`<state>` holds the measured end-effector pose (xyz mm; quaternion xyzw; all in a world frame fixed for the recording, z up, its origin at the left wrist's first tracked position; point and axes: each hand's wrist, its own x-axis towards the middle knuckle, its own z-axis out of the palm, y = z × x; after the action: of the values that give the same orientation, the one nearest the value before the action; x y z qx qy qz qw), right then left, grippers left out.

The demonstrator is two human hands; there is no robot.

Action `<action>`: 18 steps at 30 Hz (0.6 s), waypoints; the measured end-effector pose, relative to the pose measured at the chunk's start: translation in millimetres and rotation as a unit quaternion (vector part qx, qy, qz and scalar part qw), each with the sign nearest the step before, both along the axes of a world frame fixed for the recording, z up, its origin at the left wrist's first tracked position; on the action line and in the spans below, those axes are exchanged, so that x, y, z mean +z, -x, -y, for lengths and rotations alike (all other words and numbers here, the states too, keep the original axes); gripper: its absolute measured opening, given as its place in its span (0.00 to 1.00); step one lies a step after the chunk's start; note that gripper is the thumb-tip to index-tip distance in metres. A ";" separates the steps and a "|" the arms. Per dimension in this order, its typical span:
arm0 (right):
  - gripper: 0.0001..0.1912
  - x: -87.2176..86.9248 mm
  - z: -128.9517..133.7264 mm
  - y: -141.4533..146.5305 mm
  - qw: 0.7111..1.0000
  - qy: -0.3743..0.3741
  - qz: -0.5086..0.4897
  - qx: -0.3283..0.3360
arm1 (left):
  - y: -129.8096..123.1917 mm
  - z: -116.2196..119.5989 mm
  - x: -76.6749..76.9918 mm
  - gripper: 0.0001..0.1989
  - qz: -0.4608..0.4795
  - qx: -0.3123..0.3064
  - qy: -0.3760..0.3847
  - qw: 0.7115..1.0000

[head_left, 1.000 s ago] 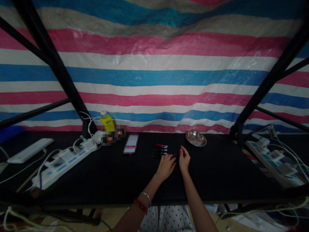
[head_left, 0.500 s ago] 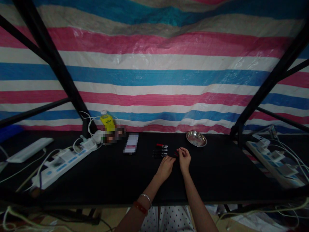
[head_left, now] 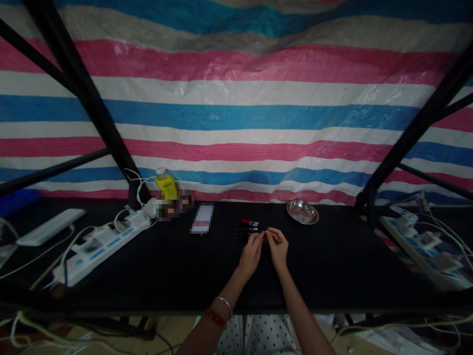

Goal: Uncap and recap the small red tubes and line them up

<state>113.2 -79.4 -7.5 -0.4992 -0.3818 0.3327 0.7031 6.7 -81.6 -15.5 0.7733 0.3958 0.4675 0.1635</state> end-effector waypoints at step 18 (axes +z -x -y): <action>0.17 0.1 -4.0 -6.3 0.977 0.037 -0.186 0.095 | 0.1 1.9 4.8 0.12 0.051 0.019 -0.008 0.998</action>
<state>119.4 -75.5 -7.5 -0.4153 -0.2779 0.4989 0.7081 6.6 -83.4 -10.6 0.7422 0.3978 0.5125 0.1679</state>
